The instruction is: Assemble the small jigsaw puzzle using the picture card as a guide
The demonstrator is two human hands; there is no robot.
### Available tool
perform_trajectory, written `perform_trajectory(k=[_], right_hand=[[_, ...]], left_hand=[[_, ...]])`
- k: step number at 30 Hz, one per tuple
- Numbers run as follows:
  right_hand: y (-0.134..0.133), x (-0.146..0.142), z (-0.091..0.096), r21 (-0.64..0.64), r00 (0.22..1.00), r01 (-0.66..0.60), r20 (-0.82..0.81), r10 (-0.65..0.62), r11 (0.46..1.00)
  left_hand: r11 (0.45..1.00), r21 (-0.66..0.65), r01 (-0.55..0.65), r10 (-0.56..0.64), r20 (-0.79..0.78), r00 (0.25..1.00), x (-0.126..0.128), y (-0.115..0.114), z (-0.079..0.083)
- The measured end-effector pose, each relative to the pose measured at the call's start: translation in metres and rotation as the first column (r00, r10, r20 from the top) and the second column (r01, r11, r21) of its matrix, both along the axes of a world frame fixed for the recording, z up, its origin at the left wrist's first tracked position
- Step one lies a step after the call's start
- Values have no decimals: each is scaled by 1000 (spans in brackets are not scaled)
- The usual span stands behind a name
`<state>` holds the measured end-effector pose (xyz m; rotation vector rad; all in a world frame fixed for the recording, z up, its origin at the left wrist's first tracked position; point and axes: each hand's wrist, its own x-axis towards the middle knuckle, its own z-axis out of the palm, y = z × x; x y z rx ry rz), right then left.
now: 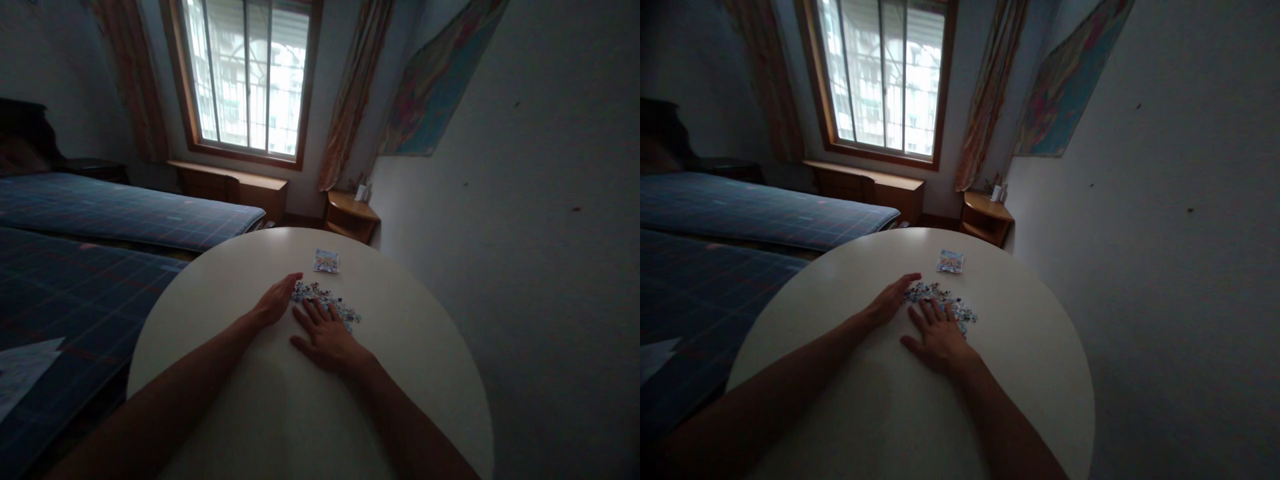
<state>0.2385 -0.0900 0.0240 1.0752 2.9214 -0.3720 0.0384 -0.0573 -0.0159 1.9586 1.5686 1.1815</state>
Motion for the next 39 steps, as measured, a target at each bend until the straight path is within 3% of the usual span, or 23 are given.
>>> perform_trajectory(k=[6,11,16,25,30,32,35,39], right_hand=[[25,13,-10,100,972,235,-10,-235,967],[36,19,-16,130,922,388,-43,-385,913],[48,25,-17,121,899,438,-57,-435,891],[70,50,-13,129,945,309,-156,-288,942],[76,51,-20,167,834,551,-143,-533,817],[75,49,-22,157,813,582,-129,-568,798],[74,49,-22,134,836,547,-134,-532,826],[73,46,-17,127,909,366,-260,-325,922]], left_hand=[[999,-42,12,-24,-306,952,16,-16,3],[992,-121,-25,-50,-575,817,18,-18,5],[990,-140,-20,-68,-590,804,17,-17,5],[990,-135,37,-109,-579,808,14,-19,6],[985,-154,84,-157,-559,814,14,-19,6],[984,-162,81,-157,-541,826,15,-17,7],[981,-174,81,-163,-534,830,19,-12,9],[978,-196,77,-173,-541,823,25,0,12]])
